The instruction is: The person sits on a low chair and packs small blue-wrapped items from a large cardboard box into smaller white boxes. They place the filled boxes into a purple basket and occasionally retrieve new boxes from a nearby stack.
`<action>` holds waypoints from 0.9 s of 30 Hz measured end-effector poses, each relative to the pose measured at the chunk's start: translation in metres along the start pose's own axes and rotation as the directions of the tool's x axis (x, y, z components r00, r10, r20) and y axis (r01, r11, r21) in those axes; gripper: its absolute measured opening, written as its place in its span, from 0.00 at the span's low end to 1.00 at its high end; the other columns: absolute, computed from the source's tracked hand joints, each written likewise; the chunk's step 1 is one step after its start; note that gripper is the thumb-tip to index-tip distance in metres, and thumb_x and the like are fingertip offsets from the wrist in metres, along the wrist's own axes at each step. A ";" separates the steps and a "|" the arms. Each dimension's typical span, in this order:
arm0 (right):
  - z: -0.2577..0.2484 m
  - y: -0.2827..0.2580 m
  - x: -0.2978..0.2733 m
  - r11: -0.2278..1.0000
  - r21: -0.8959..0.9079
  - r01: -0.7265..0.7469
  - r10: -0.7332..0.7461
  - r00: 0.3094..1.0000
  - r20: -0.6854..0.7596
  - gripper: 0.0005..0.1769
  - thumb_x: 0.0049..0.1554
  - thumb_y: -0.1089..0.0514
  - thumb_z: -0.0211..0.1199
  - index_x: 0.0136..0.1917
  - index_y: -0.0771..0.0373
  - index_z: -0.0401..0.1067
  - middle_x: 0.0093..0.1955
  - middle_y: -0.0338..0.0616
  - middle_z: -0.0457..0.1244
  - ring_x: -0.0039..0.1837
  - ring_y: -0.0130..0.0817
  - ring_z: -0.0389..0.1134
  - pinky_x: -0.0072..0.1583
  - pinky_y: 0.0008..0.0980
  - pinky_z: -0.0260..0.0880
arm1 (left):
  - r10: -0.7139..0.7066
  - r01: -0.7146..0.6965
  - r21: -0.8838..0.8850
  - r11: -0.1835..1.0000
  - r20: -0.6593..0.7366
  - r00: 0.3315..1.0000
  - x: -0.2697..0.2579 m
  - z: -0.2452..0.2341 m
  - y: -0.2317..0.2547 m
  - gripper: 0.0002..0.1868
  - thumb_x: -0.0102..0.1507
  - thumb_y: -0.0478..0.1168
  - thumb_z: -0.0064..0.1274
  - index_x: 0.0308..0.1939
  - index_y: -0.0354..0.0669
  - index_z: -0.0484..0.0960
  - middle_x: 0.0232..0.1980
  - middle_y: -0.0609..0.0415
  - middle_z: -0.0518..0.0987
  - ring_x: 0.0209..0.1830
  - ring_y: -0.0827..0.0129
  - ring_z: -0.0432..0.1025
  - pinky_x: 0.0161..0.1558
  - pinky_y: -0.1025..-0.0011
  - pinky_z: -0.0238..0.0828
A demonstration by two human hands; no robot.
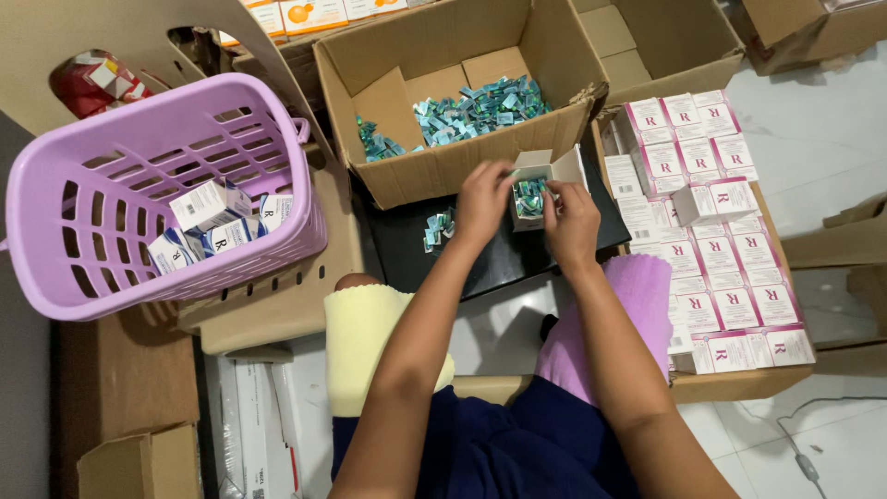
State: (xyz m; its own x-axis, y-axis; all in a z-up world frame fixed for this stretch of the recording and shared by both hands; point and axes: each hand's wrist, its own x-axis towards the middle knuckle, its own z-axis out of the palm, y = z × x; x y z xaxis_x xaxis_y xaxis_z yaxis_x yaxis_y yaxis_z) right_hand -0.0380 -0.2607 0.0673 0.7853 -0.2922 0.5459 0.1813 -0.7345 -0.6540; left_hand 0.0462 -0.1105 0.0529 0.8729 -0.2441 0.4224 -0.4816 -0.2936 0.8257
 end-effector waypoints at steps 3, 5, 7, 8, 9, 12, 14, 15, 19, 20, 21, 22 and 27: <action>0.001 -0.004 0.002 0.998 0.033 0.044 -0.042 0.998 -0.044 0.08 0.59 0.67 0.68 0.52 0.67 0.75 0.47 0.51 0.67 0.42 0.43 0.69 0.46 0.38 0.70 | 0.098 -0.101 0.040 0.994 0.068 0.993 0.016 0.007 0.020 0.11 0.65 0.36 0.57 0.50 0.38 0.81 0.48 0.44 0.80 0.48 0.48 0.77 0.49 0.59 0.74; 0.002 -0.006 -0.002 0.991 0.059 0.122 -0.119 0.992 -0.051 0.10 0.57 0.69 0.66 0.53 0.67 0.75 0.49 0.52 0.67 0.45 0.46 0.70 0.48 0.39 0.71 | 0.139 -0.152 0.109 0.982 0.116 0.983 0.012 0.004 0.020 0.13 0.63 0.37 0.58 0.52 0.38 0.81 0.50 0.43 0.80 0.50 0.47 0.76 0.50 0.59 0.74; 0.008 -0.008 -0.010 0.978 0.077 0.194 -0.193 0.981 -0.014 0.10 0.57 0.70 0.65 0.53 0.66 0.75 0.49 0.52 0.68 0.48 0.48 0.71 0.50 0.40 0.72 | 0.131 -0.161 0.188 0.969 0.163 0.978 -0.006 -0.013 0.006 0.16 0.60 0.37 0.59 0.51 0.39 0.82 0.53 0.44 0.80 0.51 0.46 0.75 0.49 0.58 0.73; 0.014 -0.009 -0.016 0.970 0.084 0.228 -0.231 0.973 0.028 0.10 0.56 0.70 0.65 0.52 0.66 0.75 0.49 0.52 0.68 0.49 0.49 0.71 0.51 0.41 0.72 | 0.089 -0.127 0.237 0.963 0.165 0.982 -0.015 -0.025 -0.005 0.16 0.60 0.37 0.59 0.51 0.40 0.82 0.52 0.44 0.80 0.51 0.47 0.75 0.50 0.58 0.73; 0.020 -0.009 -0.021 0.961 0.093 0.262 -0.269 0.961 0.070 0.09 0.56 0.69 0.65 0.52 0.65 0.75 0.48 0.51 0.68 0.50 0.50 0.71 0.52 0.43 0.72 | 0.047 -0.092 0.286 0.954 0.163 0.986 -0.025 -0.038 -0.018 0.15 0.60 0.37 0.60 0.51 0.41 0.83 0.52 0.45 0.80 0.52 0.47 0.75 0.52 0.57 0.73; 0.053 -0.016 -0.040 0.956 0.098 0.278 -0.294 0.878 0.377 0.06 0.55 0.66 0.67 0.47 0.64 0.76 0.45 0.51 0.67 0.51 0.51 0.70 0.54 0.45 0.71 | -0.245 0.136 0.473 0.871 0.176 0.953 -0.053 -0.077 -0.053 0.13 0.60 0.37 0.60 0.49 0.45 0.84 0.49 0.46 0.80 0.51 0.47 0.75 0.50 0.55 0.73; 0.080 -0.024 -0.054 0.945 0.121 0.304 -0.325 0.829 0.456 0.09 0.52 0.64 0.68 0.48 0.65 0.76 0.46 0.52 0.67 0.51 0.53 0.69 0.54 0.46 0.70 | -0.346 0.228 0.521 0.822 0.138 0.928 -0.073 -0.094 -0.069 0.14 0.59 0.37 0.61 0.49 0.46 0.84 0.48 0.45 0.80 0.51 0.47 0.76 0.49 0.54 0.73; 0.092 -0.027 -0.062 0.939 0.132 0.318 -0.340 0.800 0.494 0.11 0.51 0.62 0.68 0.49 0.66 0.76 0.47 0.53 0.67 0.52 0.54 0.68 0.53 0.47 0.70 | -0.373 0.266 0.506 0.820 0.122 0.920 -0.083 -0.100 -0.074 0.16 0.57 0.37 0.62 0.49 0.46 0.84 0.47 0.45 0.80 0.50 0.47 0.76 0.49 0.54 0.73; 0.131 -0.026 -0.086 0.941 0.183 0.285 -0.338 0.834 0.437 0.15 0.48 0.62 0.67 0.50 0.68 0.75 0.49 0.56 0.66 0.52 0.56 0.67 0.53 0.48 0.68 | -0.389 0.315 0.520 0.794 0.036 0.921 -0.097 -0.099 -0.085 0.19 0.55 0.37 0.64 0.50 0.44 0.82 0.48 0.41 0.79 0.49 0.43 0.75 0.47 0.52 0.72; 0.137 -0.025 -0.090 0.948 0.166 0.273 -0.319 0.831 0.456 0.13 0.49 0.64 0.66 0.50 0.67 0.76 0.48 0.55 0.67 0.52 0.56 0.67 0.54 0.48 0.69 | -0.410 0.345 0.526 0.778 0.008 0.912 -0.098 -0.097 -0.086 0.18 0.56 0.39 0.64 0.50 0.44 0.82 0.49 0.42 0.79 0.49 0.43 0.75 0.47 0.52 0.73; 0.139 -0.022 -0.093 0.954 0.143 0.262 -0.299 0.828 0.475 0.11 0.51 0.66 0.65 0.49 0.65 0.76 0.47 0.54 0.67 0.53 0.56 0.68 0.55 0.48 0.69 | -0.429 0.373 0.527 0.764 -0.017 0.903 -0.096 -0.093 -0.087 0.17 0.58 0.40 0.64 0.49 0.44 0.82 0.49 0.42 0.79 0.49 0.44 0.75 0.47 0.52 0.73; 0.139 -0.020 -0.095 0.958 0.130 0.256 -0.287 0.823 0.491 0.09 0.51 0.67 0.64 0.48 0.65 0.76 0.48 0.53 0.67 0.53 0.55 0.68 0.55 0.48 0.70 | -0.448 0.400 0.528 0.749 -0.041 0.893 -0.096 -0.091 -0.087 0.16 0.59 0.42 0.64 0.49 0.44 0.82 0.50 0.43 0.79 0.49 0.44 0.75 0.47 0.52 0.74; 0.100 -0.016 -0.052 0.956 0.147 0.254 -0.288 0.911 0.295 0.07 0.51 0.69 0.66 0.45 0.65 0.74 0.45 0.55 0.67 0.50 0.55 0.68 0.54 0.47 0.70 | -0.501 0.435 0.624 0.649 -0.080 0.862 -0.087 -0.082 -0.087 0.16 0.57 0.45 0.67 0.42 0.42 0.82 0.50 0.45 0.78 0.50 0.47 0.76 0.46 0.52 0.75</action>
State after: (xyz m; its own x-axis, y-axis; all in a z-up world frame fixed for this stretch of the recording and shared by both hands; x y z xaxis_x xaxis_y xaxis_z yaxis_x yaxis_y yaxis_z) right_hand -0.0226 -0.1727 -0.0029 0.8379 0.1257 0.5311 0.4600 -0.6863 -0.5634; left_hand 0.0189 0.0115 -0.0249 0.9998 0.0105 -0.0198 0.0188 -0.8736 0.4864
